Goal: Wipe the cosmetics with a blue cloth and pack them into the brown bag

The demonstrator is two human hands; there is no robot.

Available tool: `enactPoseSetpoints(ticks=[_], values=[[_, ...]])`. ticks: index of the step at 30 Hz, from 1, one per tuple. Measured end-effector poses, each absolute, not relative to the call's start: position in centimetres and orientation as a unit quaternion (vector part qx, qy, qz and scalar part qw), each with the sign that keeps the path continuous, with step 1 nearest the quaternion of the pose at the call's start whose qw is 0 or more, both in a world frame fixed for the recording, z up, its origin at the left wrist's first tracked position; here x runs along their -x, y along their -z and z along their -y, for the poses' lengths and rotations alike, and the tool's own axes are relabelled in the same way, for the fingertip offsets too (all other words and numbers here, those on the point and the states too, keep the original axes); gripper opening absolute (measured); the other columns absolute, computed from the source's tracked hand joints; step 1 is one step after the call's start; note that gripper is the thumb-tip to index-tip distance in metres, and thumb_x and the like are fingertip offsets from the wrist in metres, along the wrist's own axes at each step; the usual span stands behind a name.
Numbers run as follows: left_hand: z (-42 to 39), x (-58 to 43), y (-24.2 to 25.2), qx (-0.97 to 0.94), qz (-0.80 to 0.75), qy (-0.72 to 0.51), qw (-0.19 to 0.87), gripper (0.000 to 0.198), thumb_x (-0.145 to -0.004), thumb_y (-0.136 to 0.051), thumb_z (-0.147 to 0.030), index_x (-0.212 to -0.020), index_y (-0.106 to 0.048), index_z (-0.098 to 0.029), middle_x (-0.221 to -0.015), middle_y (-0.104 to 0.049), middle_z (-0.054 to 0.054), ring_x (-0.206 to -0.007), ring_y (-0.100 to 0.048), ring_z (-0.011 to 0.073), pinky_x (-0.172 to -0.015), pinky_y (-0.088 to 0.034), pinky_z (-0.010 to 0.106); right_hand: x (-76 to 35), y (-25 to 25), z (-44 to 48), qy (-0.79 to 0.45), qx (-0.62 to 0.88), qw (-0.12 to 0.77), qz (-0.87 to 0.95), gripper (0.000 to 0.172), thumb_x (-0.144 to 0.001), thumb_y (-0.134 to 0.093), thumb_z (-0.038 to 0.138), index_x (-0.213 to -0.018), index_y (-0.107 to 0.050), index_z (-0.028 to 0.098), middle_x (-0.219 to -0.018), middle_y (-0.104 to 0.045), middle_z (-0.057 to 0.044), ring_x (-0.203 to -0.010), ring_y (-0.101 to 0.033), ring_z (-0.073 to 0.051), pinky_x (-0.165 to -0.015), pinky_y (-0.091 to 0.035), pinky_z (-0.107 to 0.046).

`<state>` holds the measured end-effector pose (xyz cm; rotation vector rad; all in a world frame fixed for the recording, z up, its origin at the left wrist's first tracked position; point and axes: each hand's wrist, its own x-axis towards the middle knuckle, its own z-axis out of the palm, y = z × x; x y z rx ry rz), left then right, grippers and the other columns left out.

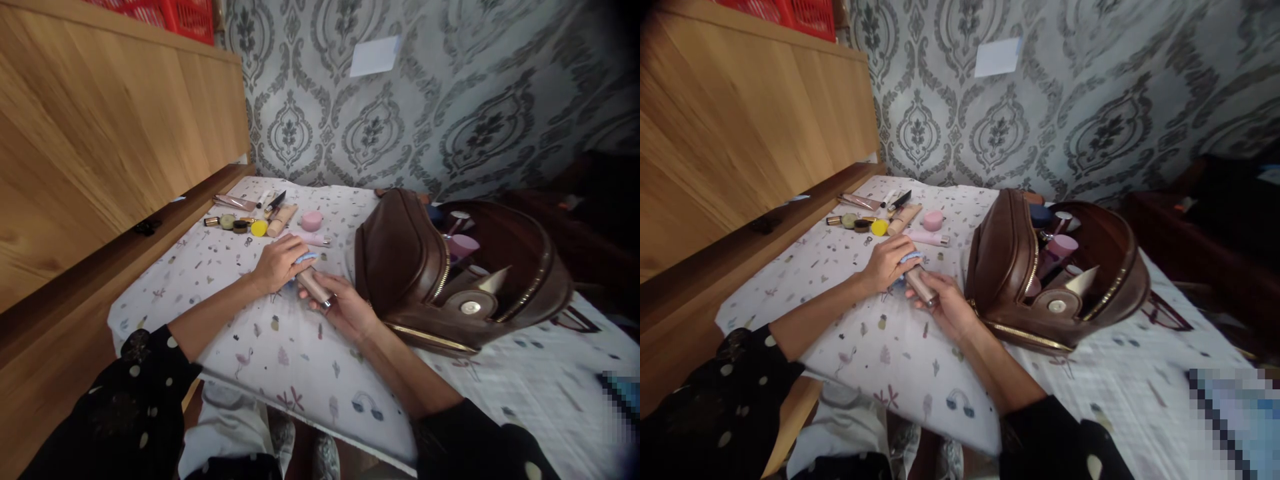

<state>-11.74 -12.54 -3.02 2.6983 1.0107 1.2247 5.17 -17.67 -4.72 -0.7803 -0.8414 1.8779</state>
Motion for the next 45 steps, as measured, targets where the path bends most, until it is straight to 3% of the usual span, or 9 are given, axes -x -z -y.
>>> enactPoseSetpoints(ticks=[6,11,17,22,27,34,39,45], values=[[12.7,11.2,2.9,-0.806,-0.359,-0.463,0.082,0.051,-0.099,-0.038,-0.058,-0.068,-0.050,-0.019,-0.069,-0.052,0.002,-0.070,-0.051,0.0165,-0.069,-0.042,0.029,-4.7,4.4,18.1,-0.755,0.316,0.426,0.385,0.035,-0.069,-0.085,0.042,-0.083,-0.073,0.012,-0.074,-0.071,-0.006,-0.058,-0.062,-0.011,-0.045,-0.044,-0.018],[12.6,10.9,3.3,-0.710,-0.407,-0.540,0.197,0.052,-0.099,-0.035,-0.062,-0.077,-0.053,-0.019,-0.069,-0.054,0.000,-0.070,-0.053,0.0146,-0.068,-0.045,0.027,-4.9,4.5,17.8,-0.760,0.304,0.447,0.362,0.027,-0.072,-0.083,0.036,-0.081,-0.071,0.014,-0.074,-0.069,-0.003,-0.058,-0.060,-0.010,-0.049,-0.047,-0.019],[12.9,10.4,3.9,-0.762,-0.355,-0.511,0.180,0.044,-0.103,-0.034,-0.051,-0.108,-0.063,-0.018,-0.110,-0.067,0.009,-0.110,-0.062,0.0181,-0.099,-0.047,0.031,-5.5,5.0,17.2,-0.744,0.312,0.498,0.318,0.014,-0.084,-0.071,0.033,-0.085,-0.070,0.019,-0.078,-0.069,-0.003,-0.069,-0.064,-0.013,-0.061,-0.055,-0.023],[13.0,10.1,5.1,-0.822,-0.313,-0.460,0.122,0.043,-0.104,-0.034,-0.037,-0.138,-0.051,-0.017,-0.137,-0.057,0.015,-0.132,-0.053,0.0208,-0.113,-0.041,0.037,-5.6,5.8,16.6,-0.727,0.326,0.523,0.302,0.013,-0.086,-0.068,0.035,-0.086,-0.069,0.022,-0.080,-0.070,-0.003,-0.074,-0.065,-0.017,-0.067,-0.059,-0.030],[13.4,9.9,5.8,-0.843,-0.319,-0.423,0.090,0.045,-0.103,-0.035,-0.029,-0.146,-0.044,-0.018,-0.150,-0.048,0.016,-0.141,-0.043,0.0237,-0.118,-0.037,0.044,-5.5,5.6,16.5,-0.744,0.334,0.540,0.211,0.009,-0.089,-0.065,0.029,-0.084,-0.069,0.022,-0.076,-0.070,-0.001,-0.068,-0.064,-0.014,-0.065,-0.057,-0.026],[14.8,9.3,5.2,-0.875,-0.263,-0.402,0.054,0.042,-0.098,-0.040,-0.020,-0.137,-0.054,-0.019,-0.135,-0.061,0.015,-0.126,-0.055,0.0261,-0.109,-0.047,0.047,-5.3,5.4,16.4,-0.714,0.364,0.579,0.153,0.010,-0.088,-0.066,0.034,-0.085,-0.068,0.025,-0.083,-0.074,0.002,-0.078,-0.066,-0.015,-0.067,-0.057,-0.027],[16.2,8.8,4.2,-0.888,-0.198,-0.414,0.038,0.034,-0.094,-0.044,-0.014,-0.121,-0.062,-0.020,-0.112,-0.069,0.011,-0.103,-0.062,0.0238,-0.091,-0.054,0.042,-5.7,6.0,16.3,-0.696,0.339,0.559,0.297,0.037,-0.080,-0.069,0.058,-0.072,-0.061,0.023,-0.070,-0.068,-0.001,-0.075,-0.066,-0.019,-0.065,-0.058,-0.031],[17.4,8.2,3.0,-0.902,-0.118,-0.400,0.108,0.025,-0.090,-0.048,-0.012,-0.106,-0.066,-0.017,-0.098,-0.071,0.011,-0.091,-0.062,0.0222,-0.084,-0.054,0.039,-5.7,5.0,17.0,-0.737,0.317,0.514,0.304,0.047,-0.075,-0.069,0.069,-0.070,-0.060,0.023,-0.061,-0.061,-0.001,-0.064,-0.064,-0.019,-0.058,-0.056,-0.031]])
